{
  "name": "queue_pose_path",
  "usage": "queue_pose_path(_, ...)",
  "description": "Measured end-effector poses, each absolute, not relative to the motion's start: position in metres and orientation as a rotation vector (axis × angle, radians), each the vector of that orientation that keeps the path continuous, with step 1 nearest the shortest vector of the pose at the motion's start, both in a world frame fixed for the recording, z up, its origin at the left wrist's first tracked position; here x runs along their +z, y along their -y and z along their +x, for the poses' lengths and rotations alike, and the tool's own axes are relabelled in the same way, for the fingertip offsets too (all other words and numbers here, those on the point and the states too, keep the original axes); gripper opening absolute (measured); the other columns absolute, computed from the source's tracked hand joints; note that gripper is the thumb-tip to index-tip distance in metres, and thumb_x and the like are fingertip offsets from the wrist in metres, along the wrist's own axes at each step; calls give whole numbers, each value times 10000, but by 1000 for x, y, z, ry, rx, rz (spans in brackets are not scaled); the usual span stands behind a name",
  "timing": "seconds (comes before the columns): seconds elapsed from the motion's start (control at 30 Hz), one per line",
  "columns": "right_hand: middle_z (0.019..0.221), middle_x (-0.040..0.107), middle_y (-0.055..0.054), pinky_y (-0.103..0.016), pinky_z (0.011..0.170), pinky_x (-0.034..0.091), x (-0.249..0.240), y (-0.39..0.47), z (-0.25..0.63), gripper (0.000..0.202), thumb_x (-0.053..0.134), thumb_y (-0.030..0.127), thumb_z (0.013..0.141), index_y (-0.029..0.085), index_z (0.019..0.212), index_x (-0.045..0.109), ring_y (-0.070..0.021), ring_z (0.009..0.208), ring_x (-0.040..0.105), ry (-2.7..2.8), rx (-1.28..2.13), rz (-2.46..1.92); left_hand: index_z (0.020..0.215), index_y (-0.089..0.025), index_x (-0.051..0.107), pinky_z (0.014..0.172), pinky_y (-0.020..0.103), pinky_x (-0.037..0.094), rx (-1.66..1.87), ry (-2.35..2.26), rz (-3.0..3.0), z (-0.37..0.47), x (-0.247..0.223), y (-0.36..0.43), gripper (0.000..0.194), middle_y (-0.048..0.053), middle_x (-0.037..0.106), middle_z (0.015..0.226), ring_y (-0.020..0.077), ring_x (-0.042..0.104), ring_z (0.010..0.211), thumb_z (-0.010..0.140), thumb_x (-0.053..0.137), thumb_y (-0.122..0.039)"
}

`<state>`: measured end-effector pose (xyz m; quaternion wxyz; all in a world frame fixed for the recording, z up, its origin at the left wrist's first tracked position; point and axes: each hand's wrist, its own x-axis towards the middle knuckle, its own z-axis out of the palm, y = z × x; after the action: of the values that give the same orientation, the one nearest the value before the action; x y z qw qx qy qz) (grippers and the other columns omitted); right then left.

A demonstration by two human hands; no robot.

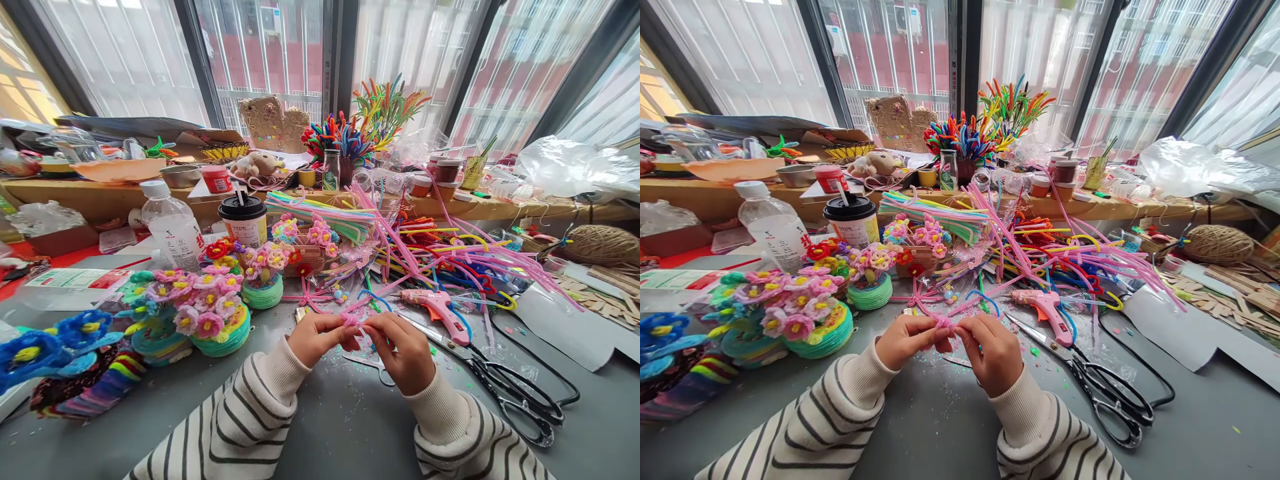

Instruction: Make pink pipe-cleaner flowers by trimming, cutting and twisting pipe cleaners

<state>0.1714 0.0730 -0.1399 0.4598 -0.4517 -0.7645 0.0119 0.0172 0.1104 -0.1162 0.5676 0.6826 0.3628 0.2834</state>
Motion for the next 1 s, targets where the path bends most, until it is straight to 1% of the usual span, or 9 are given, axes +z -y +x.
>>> queue_pose_path(0.1,652,563,-38,-245,544,411,-141,-73,171,90,453,137,743,148,768,538,-132,582,495,1903,31,-1103,691,-98,631,453,179,384,649,-852,1565,18,-118,-111,276,41,624,557,88,513,480,655,512,-345)
queue_pose_path(0.2,672,570,-46,-244,566,414,-142,-73,171,94,454,133,742,146,779,540,-138,616,508,1925,-15,-1080,676,-90,620,401,178,362,633,-847,1496,19,-119,-111,298,35,606,508,74,479,403,643,517,-367)
queue_pose_path(0.27,653,569,-44,-245,563,411,-144,-73,170,88,459,141,742,148,762,545,-138,604,509,1935,-72,-1082,659,-85,610,384,184,365,615,-835,1448,19,-119,-110,305,31,597,489,66,459,359,640,516,-375)
queue_pose_path(0.43,594,557,-35,-235,523,397,-148,-72,167,83,468,144,738,143,722,549,-128,545,489,1899,-179,-1109,640,-84,589,345,175,348,569,-807,1389,20,-120,-109,300,36,600,503,91,506,374,643,513,-374)
queue_pose_path(0.6,601,552,-34,-221,508,393,-150,-72,164,88,461,138,740,138,724,548,-116,531,483,1841,-137,-1149,657,-89,590,377,194,378,563,-804,1376,20,-123,-109,302,35,609,526,90,508,374,651,502,-378)
queue_pose_path(0.8,612,556,-30,-222,535,402,-146,-72,164,87,463,130,736,141,714,546,-114,555,493,1772,-100,-1175,685,-82,587,438,202,397,585,-810,1392,21,-121,-110,294,59,632,596,111,548,465,624,533,-364)
queue_pose_path(0.9,613,558,-30,-217,523,406,-144,-72,167,75,471,128,727,137,717,545,-111,545,495,1708,-106,-1192,708,-77,589,488,216,424,601,-801,1378,21,-120,-110,289,56,632,592,109,553,480,610,552,-346)
queue_pose_path(1.0,604,559,-29,-211,509,406,-142,-72,170,61,484,130,718,129,717,545,-104,521,494,1631,-144,-1214,688,-77,590,525,235,442,608,-798,1380,21,-121,-111,287,56,631,588,112,554,486,612,548,-350)
